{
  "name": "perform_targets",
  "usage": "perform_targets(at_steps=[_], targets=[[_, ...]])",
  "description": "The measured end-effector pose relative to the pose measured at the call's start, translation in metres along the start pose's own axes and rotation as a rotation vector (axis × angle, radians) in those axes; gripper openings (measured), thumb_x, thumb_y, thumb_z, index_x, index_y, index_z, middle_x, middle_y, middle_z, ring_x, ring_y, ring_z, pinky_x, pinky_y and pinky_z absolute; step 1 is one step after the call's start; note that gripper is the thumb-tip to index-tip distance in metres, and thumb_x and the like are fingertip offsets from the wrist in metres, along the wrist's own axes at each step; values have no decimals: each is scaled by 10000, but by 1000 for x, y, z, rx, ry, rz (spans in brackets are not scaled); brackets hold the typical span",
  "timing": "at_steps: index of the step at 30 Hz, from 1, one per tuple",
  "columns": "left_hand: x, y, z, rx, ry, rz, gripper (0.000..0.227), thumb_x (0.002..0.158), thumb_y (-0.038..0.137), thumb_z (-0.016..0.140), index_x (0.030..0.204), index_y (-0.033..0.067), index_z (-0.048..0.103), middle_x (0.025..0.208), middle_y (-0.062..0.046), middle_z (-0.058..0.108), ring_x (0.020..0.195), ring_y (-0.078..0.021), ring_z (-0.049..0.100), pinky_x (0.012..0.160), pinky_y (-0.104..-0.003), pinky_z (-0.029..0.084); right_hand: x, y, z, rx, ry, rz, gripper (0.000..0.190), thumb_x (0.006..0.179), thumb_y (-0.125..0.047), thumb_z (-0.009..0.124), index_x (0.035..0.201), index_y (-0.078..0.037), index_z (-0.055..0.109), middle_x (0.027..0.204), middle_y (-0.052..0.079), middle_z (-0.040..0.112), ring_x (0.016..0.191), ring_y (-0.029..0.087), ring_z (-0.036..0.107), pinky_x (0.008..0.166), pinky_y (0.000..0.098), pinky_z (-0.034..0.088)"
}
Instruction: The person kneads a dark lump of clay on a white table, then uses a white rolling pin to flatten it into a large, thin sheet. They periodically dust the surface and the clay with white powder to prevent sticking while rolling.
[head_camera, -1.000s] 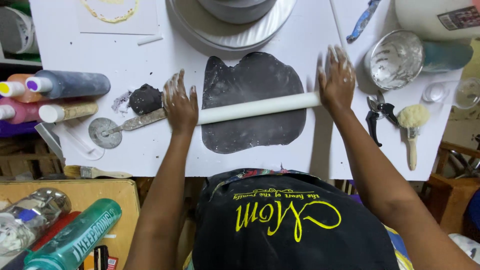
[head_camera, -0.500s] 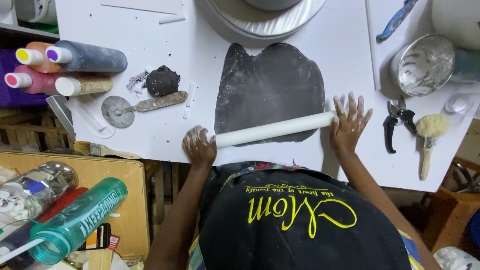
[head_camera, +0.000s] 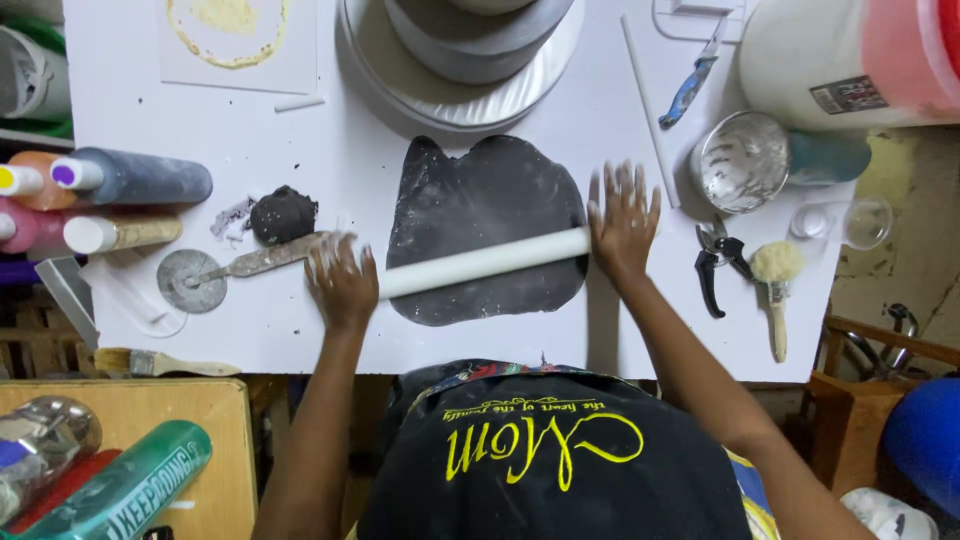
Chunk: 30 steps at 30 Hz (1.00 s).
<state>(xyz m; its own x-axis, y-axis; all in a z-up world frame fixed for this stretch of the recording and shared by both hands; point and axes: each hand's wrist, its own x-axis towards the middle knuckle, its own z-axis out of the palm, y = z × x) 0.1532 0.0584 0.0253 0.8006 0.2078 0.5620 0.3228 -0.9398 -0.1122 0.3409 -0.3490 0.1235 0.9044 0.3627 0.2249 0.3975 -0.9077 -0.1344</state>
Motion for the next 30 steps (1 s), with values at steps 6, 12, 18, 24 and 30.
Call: perform_targets(at_steps=[6, 12, 18, 24, 30], targets=[[-42, 25, -112, -408, -381, -40, 500, 944, 338, 534, 1381, 112, 627, 1526, -179, 541, 1419, -383, 497, 1146, -507, 392, -189, 31, 13, -77, -17, 28, 482, 989, -499, 571, 1290, -124, 603, 1260, 90, 617, 1293, 332, 565, 1269, 666, 197], [1, 34, -114, -379, -355, 13, 535, 1009, 392, 451, 1450, 132, 606, 1506, -156, 567, 1355, -343, 562, 1135, -494, 407, -187, 48, 39, -160, 120, 19, 438, 993, -556, 469, 1155, -201, 669, 1102, 28, 643, 1117, 281, 640, 1045, 529, 418], [99, 49, -81, -328, -443, -83, 628, 1038, 429, 516, 1577, 112, 459, 1570, -185, 482, 1418, -351, 487, 1077, -510, 440, -33, 71, 53, -134, 195, 59, 456, 1057, -425, 594, 1365, -89, 609, 1289, 162, 650, 1260, 379, 589, 1120, 560, 386], [113, 41, -40, -340, -273, 34, 431, 1106, 352, 478, 1461, 128, 578, 1468, -104, 566, 1335, -295, 553, 1035, -469, 453, 16, 56, 41, -147, 317, 27, 297, 1122, -318, 501, 1335, -145, 614, 1273, 33, 643, 1244, 276, 570, 1091, 482, 372], [34, 42, -98, -325, -337, 85, 567, 1075, 457, 429, 1510, 105, 523, 1586, -159, 469, 1470, -342, 433, 1151, -503, 356, -91, 18, 11, 17, 69, 82, 490, 1138, -427, 312, 1525, -211, 520, 1600, 98, 457, 1508, 372, 352, 1211, 589, 160]])
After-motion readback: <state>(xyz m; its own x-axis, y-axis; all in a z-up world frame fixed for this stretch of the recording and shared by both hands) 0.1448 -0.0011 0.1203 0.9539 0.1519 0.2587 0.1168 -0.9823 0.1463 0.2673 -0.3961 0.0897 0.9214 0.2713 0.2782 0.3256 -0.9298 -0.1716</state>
